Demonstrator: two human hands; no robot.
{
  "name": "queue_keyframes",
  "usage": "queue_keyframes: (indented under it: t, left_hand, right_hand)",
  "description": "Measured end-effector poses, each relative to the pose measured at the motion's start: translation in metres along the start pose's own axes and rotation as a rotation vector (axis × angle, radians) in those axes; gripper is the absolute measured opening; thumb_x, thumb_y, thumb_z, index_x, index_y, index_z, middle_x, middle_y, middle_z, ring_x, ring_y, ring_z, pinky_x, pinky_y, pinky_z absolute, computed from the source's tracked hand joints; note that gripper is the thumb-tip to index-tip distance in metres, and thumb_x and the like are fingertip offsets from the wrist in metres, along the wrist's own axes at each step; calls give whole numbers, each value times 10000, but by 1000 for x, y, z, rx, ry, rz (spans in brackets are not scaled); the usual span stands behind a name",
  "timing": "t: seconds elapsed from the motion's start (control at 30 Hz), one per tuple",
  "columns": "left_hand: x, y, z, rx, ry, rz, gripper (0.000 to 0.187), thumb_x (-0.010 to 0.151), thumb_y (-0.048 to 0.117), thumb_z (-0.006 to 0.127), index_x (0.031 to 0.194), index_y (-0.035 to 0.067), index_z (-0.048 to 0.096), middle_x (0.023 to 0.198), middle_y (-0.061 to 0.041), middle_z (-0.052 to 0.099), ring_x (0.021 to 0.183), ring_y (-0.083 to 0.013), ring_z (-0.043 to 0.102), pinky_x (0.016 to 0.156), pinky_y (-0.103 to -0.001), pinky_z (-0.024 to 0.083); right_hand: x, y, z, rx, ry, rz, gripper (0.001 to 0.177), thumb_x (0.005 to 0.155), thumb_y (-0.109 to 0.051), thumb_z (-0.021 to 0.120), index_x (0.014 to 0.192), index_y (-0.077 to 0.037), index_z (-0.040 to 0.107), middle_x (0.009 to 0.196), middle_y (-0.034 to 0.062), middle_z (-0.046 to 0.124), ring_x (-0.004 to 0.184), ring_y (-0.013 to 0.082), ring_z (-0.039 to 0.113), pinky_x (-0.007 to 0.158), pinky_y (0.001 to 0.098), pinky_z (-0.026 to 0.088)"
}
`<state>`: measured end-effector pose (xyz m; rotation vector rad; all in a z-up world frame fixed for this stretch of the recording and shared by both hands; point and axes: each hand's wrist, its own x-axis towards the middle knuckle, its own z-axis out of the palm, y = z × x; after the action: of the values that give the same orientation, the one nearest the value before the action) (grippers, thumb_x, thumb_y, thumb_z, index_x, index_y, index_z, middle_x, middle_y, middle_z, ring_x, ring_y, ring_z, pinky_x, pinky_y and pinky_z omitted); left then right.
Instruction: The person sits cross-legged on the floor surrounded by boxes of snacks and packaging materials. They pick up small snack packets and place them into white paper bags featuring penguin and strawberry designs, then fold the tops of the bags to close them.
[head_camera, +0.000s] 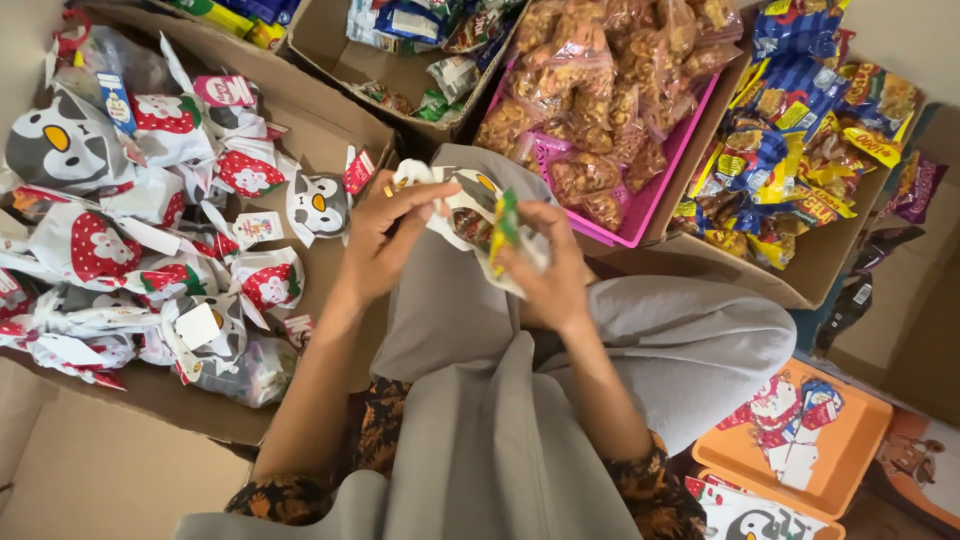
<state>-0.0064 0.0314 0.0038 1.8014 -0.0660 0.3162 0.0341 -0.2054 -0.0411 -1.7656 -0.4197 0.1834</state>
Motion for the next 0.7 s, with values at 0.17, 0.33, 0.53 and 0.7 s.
queue_keyframes:
  t: [0.17,0.33,0.53,0.7]
  left_hand:
    - [4,17,0,28,7,87,304,956,-8,567,1116,114,794,805,-35,724,923,-233,560,979,-375,444]
    - [5,19,4,-12,-6,117,316,921,-54,562,1077,97,793,789,-38,717,939,-262,582,959,-401,473]
    - [0,18,7,-15,-87,123,374,890,-108,545,1071,104,795,753,-27,704,949,-247,634,1047,-435,422]
    - [0,29,8,123,-177,211,337,821,-75,612,947,173,802,740,48,714,1042,-241,641,1092,-419,390]
  right_hand:
    - [3,-13,-10,94,-112,-79,471,884,-177,798,1309,-94,614,1257,120,655,1225,283,575,1126,461,378]
    - [7,-18,0,-88,-213,-199,437,851,-213,800,1276,-180,703,1303,116,626,1357,362,502,1210,498,249]
    - [20,-32,16,-260,-50,-283,490,849,29,741,1317,-104,679,1236,119,692,1234,363,590,1122,507,399]
    - [36,-33,27,-501,-84,-354,334,951,-119,716,1280,-175,736,1234,101,686,1107,346,614,962,431,484]
